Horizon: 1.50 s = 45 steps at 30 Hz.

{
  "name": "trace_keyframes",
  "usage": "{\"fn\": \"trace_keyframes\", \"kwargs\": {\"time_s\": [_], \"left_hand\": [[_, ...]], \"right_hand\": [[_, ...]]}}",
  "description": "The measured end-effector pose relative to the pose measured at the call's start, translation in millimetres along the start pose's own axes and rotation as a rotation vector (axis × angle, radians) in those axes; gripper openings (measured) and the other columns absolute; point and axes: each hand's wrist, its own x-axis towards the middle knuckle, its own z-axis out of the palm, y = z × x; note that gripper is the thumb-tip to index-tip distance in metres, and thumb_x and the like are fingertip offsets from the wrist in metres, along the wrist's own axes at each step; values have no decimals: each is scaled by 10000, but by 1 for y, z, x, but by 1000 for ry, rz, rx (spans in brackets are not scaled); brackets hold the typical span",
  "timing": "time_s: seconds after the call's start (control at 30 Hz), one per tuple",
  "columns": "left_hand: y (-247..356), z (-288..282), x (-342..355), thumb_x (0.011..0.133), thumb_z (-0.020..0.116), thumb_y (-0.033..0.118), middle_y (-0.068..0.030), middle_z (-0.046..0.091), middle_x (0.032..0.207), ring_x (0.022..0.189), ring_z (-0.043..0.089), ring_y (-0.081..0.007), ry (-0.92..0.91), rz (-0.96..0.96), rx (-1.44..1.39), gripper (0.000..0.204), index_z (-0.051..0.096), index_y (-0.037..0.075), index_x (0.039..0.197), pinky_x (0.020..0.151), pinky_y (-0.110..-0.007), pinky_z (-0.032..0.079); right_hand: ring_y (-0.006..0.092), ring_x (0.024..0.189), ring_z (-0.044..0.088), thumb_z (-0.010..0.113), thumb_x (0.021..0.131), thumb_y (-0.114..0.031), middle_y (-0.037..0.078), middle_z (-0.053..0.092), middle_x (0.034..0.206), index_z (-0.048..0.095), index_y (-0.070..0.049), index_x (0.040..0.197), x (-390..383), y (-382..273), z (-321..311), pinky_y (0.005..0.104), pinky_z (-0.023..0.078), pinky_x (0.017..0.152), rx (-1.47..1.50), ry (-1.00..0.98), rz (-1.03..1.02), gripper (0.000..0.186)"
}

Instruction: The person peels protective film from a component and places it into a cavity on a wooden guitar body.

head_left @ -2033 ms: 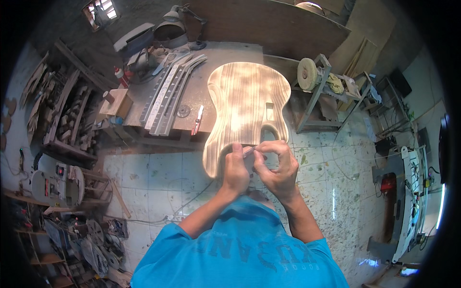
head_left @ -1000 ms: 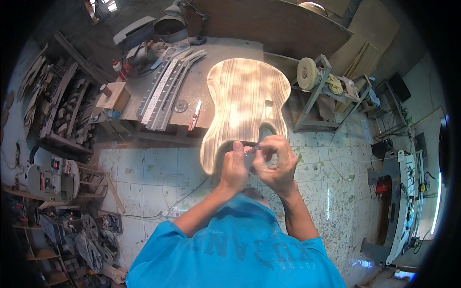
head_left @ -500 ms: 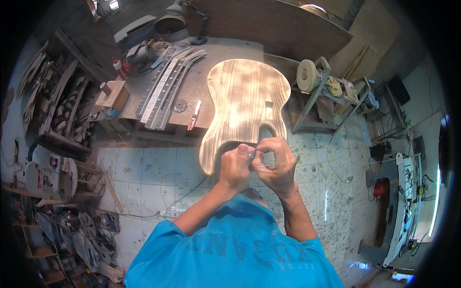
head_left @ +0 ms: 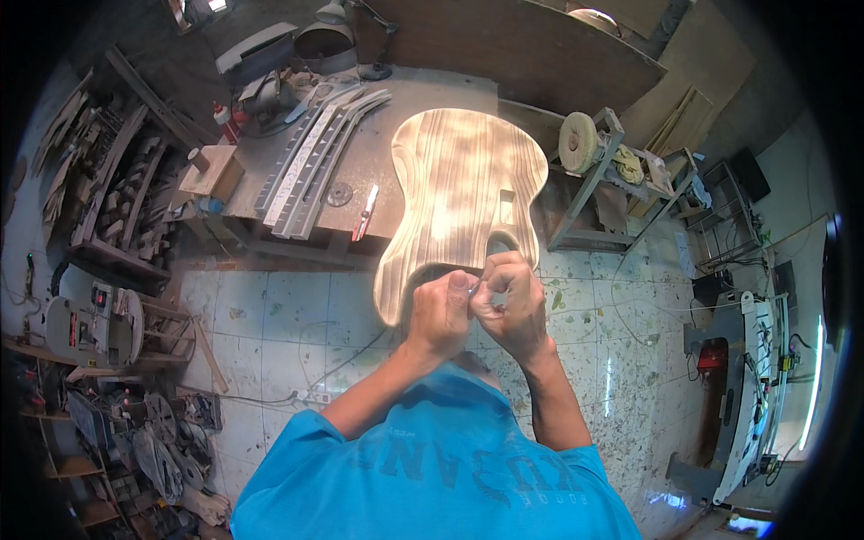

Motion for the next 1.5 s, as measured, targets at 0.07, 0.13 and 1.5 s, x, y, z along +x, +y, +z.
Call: {"fn": "trace_keyframes", "kwargs": {"time_s": [0.07,0.13,1.5], "left_hand": [[1,-1,0,1137,277,505,-210,649,689,652,664,-375,-13,-10,-9,744,720,-38,889,630,-451,503],[3,-2,1,1139,262,509,-213,646,683,656,667,-370,-32,-24,-32,757,716,-43,887,628,-449,500],[7,2,3,1130,234,551,-205,625,622,634,650,-389,-1,-33,-72,823,714,-33,806,627,-463,490]], "right_hand": [[226,704,589,721,770,89,109,582,877,483,-40,933,-1,1,0,341,506,589,1,-8,7,316],[218,693,586,720,760,97,109,578,873,483,-39,927,-2,2,0,337,501,578,10,-9,15,321],[126,570,537,739,767,83,64,632,807,484,-60,884,3,-3,-1,283,470,516,-11,98,14,315]]}}
